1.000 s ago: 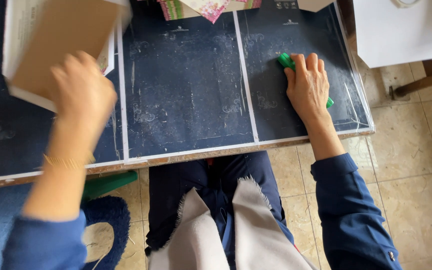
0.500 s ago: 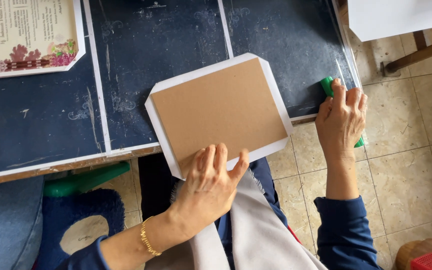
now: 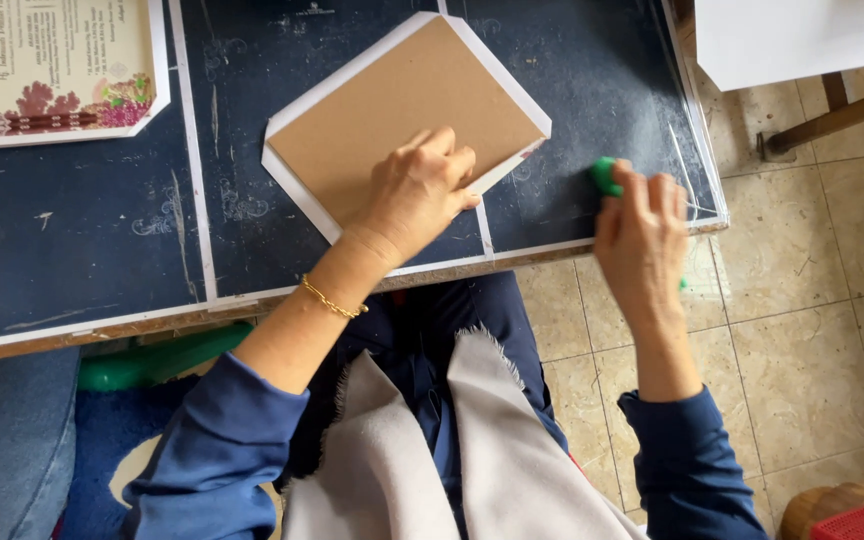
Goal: Applying glue to the edges of invitation cards and folding them over a cardboard base to assemble them.
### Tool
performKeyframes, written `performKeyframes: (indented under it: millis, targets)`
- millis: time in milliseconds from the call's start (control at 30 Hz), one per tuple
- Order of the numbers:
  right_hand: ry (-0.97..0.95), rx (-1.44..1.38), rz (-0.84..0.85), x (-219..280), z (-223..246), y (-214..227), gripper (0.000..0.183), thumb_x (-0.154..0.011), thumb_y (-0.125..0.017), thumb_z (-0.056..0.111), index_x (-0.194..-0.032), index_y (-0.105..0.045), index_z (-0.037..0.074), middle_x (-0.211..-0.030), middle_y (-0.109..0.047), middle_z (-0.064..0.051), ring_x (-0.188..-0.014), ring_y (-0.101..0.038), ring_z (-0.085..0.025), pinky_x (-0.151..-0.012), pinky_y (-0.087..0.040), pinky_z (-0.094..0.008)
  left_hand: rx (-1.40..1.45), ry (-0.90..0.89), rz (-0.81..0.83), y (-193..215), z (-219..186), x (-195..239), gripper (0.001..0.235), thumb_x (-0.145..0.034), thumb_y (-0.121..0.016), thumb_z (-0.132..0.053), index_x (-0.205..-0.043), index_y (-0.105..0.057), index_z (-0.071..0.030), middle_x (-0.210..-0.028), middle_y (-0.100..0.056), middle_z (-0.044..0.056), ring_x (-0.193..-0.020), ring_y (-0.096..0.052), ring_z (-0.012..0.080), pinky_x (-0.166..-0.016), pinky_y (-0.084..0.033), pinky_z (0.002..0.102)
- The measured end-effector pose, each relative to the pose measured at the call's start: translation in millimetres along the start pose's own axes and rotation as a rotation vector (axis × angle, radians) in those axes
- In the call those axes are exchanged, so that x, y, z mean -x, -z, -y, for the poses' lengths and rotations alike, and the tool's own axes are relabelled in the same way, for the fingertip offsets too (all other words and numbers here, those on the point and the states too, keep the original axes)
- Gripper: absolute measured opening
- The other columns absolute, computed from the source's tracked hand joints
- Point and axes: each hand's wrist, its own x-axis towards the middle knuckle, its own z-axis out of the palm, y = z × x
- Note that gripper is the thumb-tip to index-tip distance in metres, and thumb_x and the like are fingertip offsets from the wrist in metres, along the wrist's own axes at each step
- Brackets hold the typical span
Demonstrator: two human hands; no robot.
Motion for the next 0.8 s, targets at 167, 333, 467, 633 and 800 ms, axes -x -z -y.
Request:
performKeyframes:
  millis: [167, 333, 467, 633, 800]
  targets:
    - [0.215, -0.247, 0.035, -36.0, 56.5, -2.4, 0.038, -0.088, -0.070, 0.007, -0.125, -0.065, 0.011, -0.086, -0.049, -0.008, -0.086, -0.057, -0.033, -0.078, -0.052, -0.042, 0.082, -0.013, 0.011, 7.7, 2.6, 7.5, 0.032, -0.080, -0.082, -0.034, -0.090, -0.057, -0.015, -0.092, -0.044, 0.002, -0.096, -0.055, 0.0279, -0.084, -0.050, 0.045]
    - [0.143, -0.274, 0.175, -73.7, 47.9, -6.9, 0.035, -0.101, -0.058, 0.002, -0.134, -0.049, 0.009, -0.096, -0.042, -0.014, -0.083, -0.048, -0.031, -0.043, -0.046, -0.043, -0.050, 0.040, 0.064, -10.8, 19.4, 9.2, 0.055, -0.085, -0.075, -0.054, -0.125, -0.056, -0.022, -0.151, -0.033, 0.018, -0.142, -0.026, 0.0361, -0.106, -0.019, 0.075]
    - [0.104, -0.115, 0.204, -50.0, 102.3, 14.5, 0.036, -0.099, -0.058, 0.009, -0.133, -0.049, 0.011, -0.096, -0.045, -0.013, -0.084, -0.050, -0.031, -0.049, -0.047, -0.043, -0.110, -0.019, 0.013, -6.6, 20.6, 13.9, 0.061, -0.086, -0.070, -0.058, -0.133, -0.061, -0.019, -0.150, -0.043, 0.015, -0.140, -0.033, 0.0349, -0.106, -0.025, 0.070]
    - [0.073, -0.081, 0.284, -64.1, 79.2, 5.3, 0.038, -0.099, -0.060, 0.017, -0.136, -0.054, 0.021, -0.099, -0.052, -0.011, -0.082, -0.059, -0.028, -0.042, -0.051, -0.039, 0.114, -0.053, 0.253, 42.5, 26.8, 47.6, 0.073, -0.085, -0.076, -0.039, -0.145, -0.048, -0.010, -0.159, -0.023, 0.024, -0.148, -0.013, 0.0402, -0.115, -0.010, 0.064]
    - [0.046, 0.069, 0.227, -49.5, 135.5, 19.2, 0.057, -0.086, -0.056, 0.004, -0.141, -0.044, 0.010, -0.103, -0.053, -0.017, -0.086, -0.056, -0.034, -0.053, -0.052, -0.044, 0.243, -0.003, 0.157, 42.1, 33.7, 71.6, 0.061, -0.090, -0.070, -0.035, -0.142, -0.053, -0.008, -0.157, -0.023, 0.029, -0.148, -0.015, 0.0429, -0.118, -0.016, 0.059]
